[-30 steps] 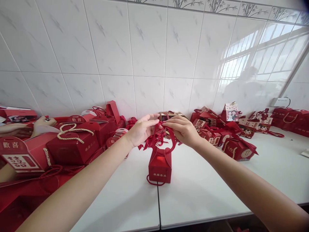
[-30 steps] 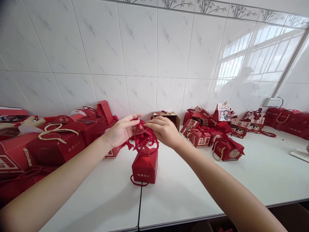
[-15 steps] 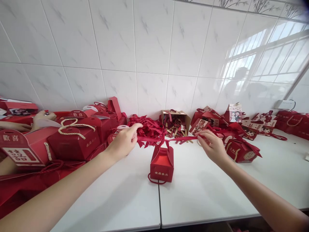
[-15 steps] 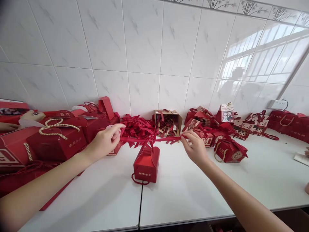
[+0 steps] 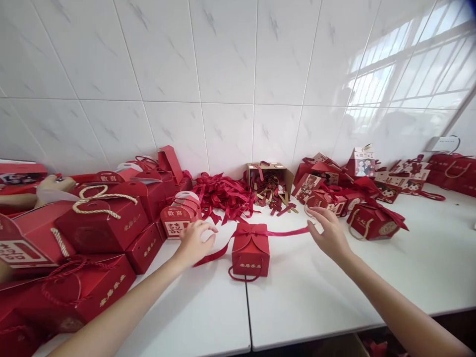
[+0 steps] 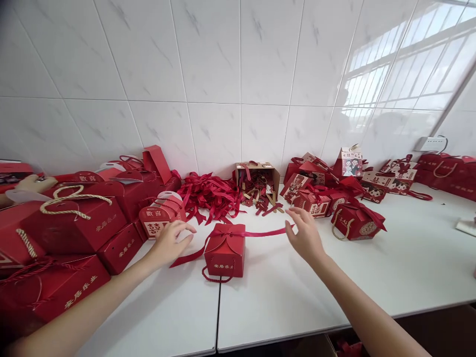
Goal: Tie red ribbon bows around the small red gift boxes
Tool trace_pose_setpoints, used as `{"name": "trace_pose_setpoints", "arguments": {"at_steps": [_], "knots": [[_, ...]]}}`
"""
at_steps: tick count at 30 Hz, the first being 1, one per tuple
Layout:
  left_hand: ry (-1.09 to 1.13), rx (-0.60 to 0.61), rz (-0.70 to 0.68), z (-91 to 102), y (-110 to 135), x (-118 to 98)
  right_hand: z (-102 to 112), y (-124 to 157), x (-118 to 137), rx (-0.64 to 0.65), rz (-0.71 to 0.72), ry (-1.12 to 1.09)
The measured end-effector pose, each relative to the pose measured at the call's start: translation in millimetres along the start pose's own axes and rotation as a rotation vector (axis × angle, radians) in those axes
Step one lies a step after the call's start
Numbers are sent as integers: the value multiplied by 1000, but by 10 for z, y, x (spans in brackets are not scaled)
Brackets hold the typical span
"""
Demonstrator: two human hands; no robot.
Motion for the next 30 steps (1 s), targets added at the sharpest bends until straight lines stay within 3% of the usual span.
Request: {"name": "trace_pose_setpoints", "arguments": {"at_steps": [3,6,9,13,22,30], "knots": [[232,131,30,-152,-69,-200,-88,-56,373,40,119,-176],[417,282,79,-308,-61,-298,-204,-45,700,238,126,-357],[541,346,126,-434,5,-305,-315,11,858,440,78,-462],[633,331,187,-552,117,-278,-387,56,878,481,13,-514],[657,237,258,-580,258,-417,-359,-13,988,617,81,-446],[676,220,325,-582,283,-506,-361,-28,1038,556,130,-288]]}}
Point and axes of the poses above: each hand's wrist, its own y-axis away from the middle knuckle, its own z-axis out of the back of the hand, x = y × z, the point moved 2 cm from there along -y, towards the middle knuckle, and after that the axes turned 3 degrees about -x, right-handed, at the moved point
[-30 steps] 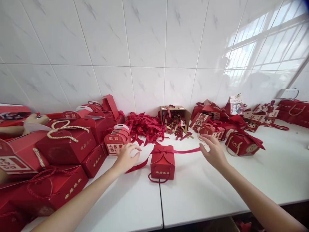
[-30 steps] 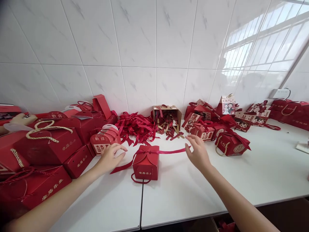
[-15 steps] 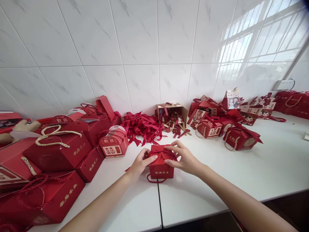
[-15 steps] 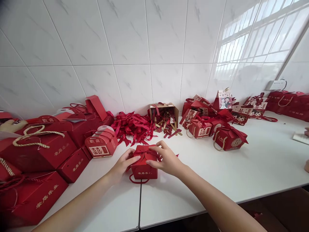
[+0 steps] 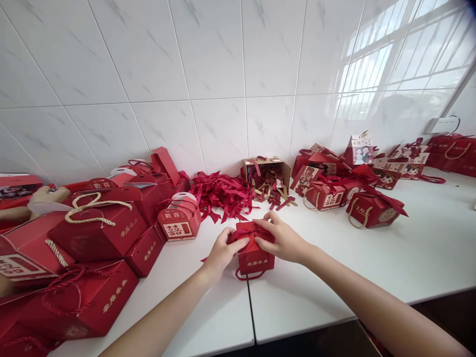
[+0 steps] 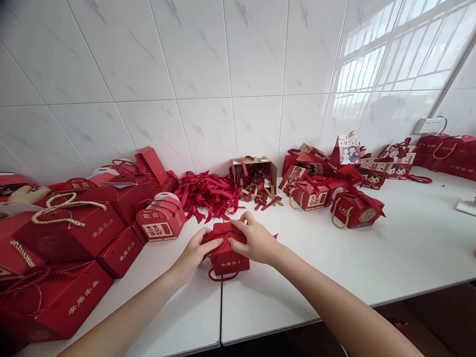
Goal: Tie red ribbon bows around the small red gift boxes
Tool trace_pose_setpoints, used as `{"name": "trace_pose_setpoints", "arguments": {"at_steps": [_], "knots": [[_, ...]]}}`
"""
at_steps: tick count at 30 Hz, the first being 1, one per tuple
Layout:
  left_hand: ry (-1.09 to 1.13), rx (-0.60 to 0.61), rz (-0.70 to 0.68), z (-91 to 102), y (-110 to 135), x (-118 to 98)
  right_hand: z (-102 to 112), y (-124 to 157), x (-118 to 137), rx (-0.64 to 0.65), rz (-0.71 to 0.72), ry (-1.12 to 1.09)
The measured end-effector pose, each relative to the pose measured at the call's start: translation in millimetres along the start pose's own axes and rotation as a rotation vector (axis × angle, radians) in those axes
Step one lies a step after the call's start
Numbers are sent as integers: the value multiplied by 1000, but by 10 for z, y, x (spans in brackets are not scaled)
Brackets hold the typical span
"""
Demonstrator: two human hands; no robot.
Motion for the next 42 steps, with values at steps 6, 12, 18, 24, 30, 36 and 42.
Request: {"name": "trace_pose_setpoints", "arguments": {"at_steps": [6,12,18,24,30,36,42], "knots": [[-11,-39,0,-25,-10,4,-36,5,23,-1,56,78],[-34,-44,5,-1,-46,54,-39,33,37,17,49,75],[-31,-40,27,3,-35,45,-67,102,-65,-125,-243,-73],[-23,-31,45,-1,-19,51,-3,112,-160,-99,-427,-229],[-16,-26,51,5,-27,70,37,103,-154,74,-479,-516],[-5,-8,51,14,-40,88,3,101,-234,115,-585,-776],[30,27,36,25,-28,90,90,84,-248,244,-562,-789]]}}
Point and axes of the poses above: each hand's wrist, its own y-axis away from the middle knuckle, its own z-axis out of the back of the hand, x = y × z, the point moved 2 cm from there along -y, towards the middle knuckle, and after that the axes turned 3 degrees about -x, right-handed, at the moved point
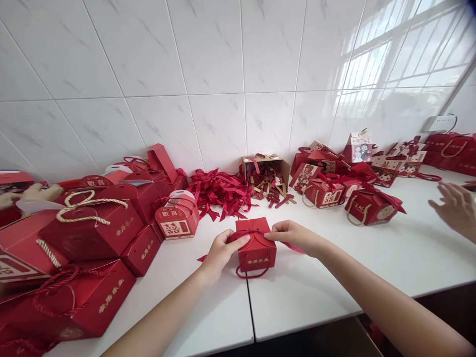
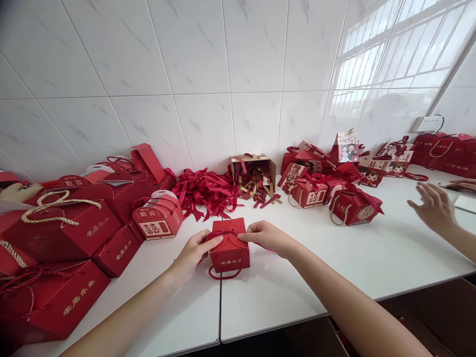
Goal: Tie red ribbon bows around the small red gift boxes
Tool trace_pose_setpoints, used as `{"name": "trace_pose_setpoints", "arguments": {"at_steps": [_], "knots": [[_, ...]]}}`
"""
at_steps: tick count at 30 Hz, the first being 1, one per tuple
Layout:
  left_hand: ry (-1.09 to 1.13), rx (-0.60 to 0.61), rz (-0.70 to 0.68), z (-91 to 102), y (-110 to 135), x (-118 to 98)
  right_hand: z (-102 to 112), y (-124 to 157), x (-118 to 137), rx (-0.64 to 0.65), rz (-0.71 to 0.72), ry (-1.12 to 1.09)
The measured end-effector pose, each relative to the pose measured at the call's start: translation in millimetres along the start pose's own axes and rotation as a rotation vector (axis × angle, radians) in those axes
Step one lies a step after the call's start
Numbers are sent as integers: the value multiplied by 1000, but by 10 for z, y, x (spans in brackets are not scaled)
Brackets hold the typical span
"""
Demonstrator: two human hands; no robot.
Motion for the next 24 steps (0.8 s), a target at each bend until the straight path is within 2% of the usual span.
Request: {"name": "trace_pose_setpoints", "arguments": {"at_steps": [4,11,19,24], "knots": [[32,62,-16,17,-9,-4,6,2,22,56,52,-50],[61,104,-24,120,-99,48,25,-35,-43,39,114,-64],[-18,98,-2,275,-118,-55,147,-48,-95,29,143,-12],[-97,67,77,320,-130,-57,139,-5,-108,66,130,-12]]}}
Point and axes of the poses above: each hand's wrist, its own y-axis away from the middle knuckle, its own z-axis out of the back of the hand, x = y × z, the point moved 2 cm from there along -y, towards the middle knuckle, and after that the axes turned 3 degrees about -x, right-handed, at the moved point
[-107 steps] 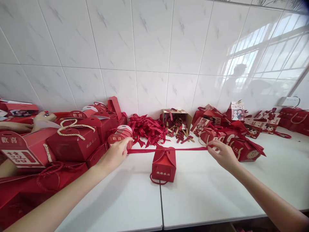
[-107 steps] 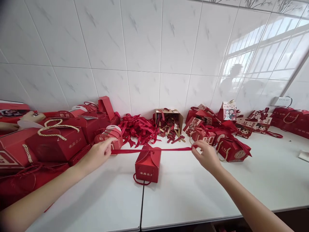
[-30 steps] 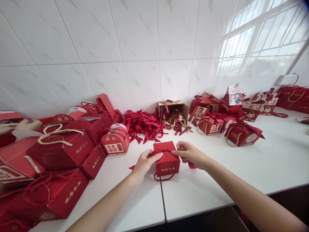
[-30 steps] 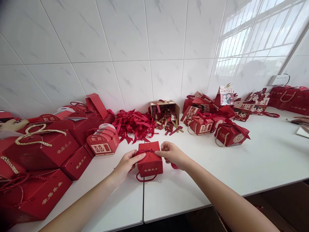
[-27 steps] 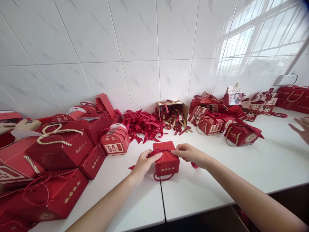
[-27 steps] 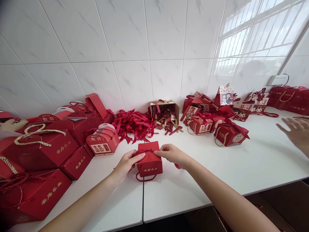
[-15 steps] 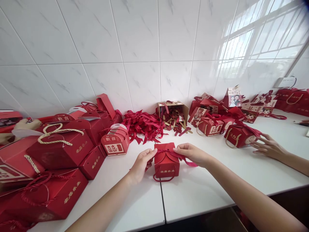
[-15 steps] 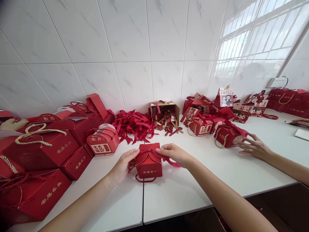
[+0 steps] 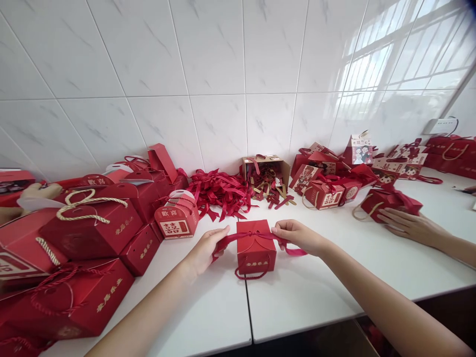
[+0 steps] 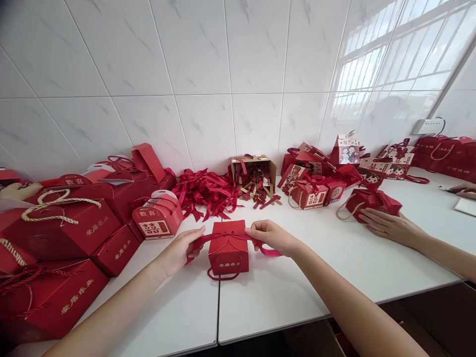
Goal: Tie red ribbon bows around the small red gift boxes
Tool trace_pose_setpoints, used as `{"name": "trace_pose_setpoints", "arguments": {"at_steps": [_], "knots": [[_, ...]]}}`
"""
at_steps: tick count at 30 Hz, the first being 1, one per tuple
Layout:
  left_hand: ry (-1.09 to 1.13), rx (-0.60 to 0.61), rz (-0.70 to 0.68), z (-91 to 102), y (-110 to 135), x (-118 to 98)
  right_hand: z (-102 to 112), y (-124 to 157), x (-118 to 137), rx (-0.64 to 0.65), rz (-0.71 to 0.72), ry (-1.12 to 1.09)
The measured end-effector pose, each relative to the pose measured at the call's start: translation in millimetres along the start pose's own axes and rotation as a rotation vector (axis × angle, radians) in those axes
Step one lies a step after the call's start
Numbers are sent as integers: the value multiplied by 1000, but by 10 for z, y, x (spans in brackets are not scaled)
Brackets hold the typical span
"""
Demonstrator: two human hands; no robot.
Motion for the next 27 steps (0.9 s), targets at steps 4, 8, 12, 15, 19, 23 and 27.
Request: {"name": "trace_pose_setpoints", "arguments": {"at_steps": [4,8,12,15,19,23,27], "knots": [[-146,47,112,87,-40,9,44,107,57,1,11,1],[-261,309,185,122,4,-104,91,227,182,25,127,261],[-217,443,137,57,87,-312,94,208,243,-294,338,676],[-126,404,33,-52,130,-439,41,115,229,-623,421,707],[-44,272,-86,-225,196,-498,-134,25,265,-706,534,622],[-203,41,-345,-378,267,-488,-334,-17,363,-518,535,428],[-471,-136,-627,-496,336,-448,-447,-84,418,-344,375,258]]}}
Point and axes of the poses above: each hand's wrist, its own y-axis away from the middle knuckle, its own z-axis out of the back of the hand, x = y × z, the point moved 2 cm from there along -y, towards the middle knuckle, and after that the axes turned 3 degrees about -x, right-handed, at the moved point
